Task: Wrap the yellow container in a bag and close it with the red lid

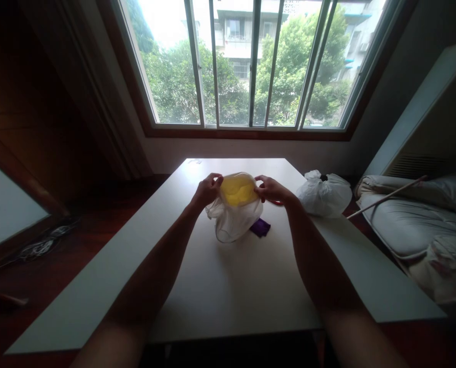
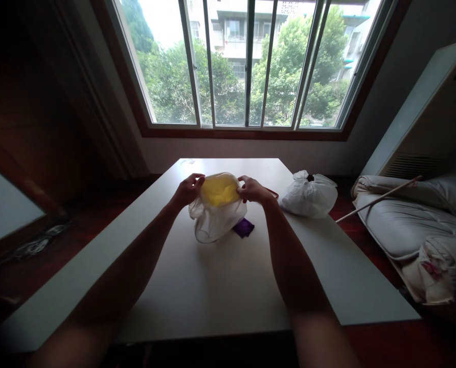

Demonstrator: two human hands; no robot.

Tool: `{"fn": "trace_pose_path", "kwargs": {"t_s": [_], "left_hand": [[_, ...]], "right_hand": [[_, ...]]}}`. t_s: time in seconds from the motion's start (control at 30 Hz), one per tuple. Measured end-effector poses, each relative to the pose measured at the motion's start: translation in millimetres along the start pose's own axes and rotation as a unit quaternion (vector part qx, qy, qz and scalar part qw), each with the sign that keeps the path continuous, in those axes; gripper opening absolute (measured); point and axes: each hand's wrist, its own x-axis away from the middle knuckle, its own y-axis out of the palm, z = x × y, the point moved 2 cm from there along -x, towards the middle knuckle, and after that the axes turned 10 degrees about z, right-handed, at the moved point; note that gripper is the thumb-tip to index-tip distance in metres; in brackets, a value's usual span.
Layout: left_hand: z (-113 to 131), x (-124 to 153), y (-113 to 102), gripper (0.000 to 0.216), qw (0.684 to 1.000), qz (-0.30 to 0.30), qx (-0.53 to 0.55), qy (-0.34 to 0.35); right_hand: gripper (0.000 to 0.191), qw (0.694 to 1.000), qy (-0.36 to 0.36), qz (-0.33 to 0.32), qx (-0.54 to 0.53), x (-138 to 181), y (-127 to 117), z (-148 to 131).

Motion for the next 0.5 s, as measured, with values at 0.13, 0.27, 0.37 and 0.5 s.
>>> {"fn": "trace_pose_path", "kwargs": {"t_s": [0.13,0.27,0.37,0.5], "left_hand": [[-5,-1,-3,0.062,1.0,0.013,0.004,-0.005],[-9,-3,-3,0.094,0.995,-0.064,0.045,0.066],[-12,-1,2,0.125,0.98,-0.131,0.036,0.143],[-18,3,10,0.142,0.971,-0.163,-0.01,0.172]], "right_hand": [[0.047,0.999,-0.018,0.031,0.005,-3,5,2],[0.047,0.998,-0.036,0.056,0.012,-8,7,7],[0.045,0.995,-0.054,0.076,0.029,-12,9,10],[0.045,0.991,-0.07,0.099,0.054,-16,10,11]]}}
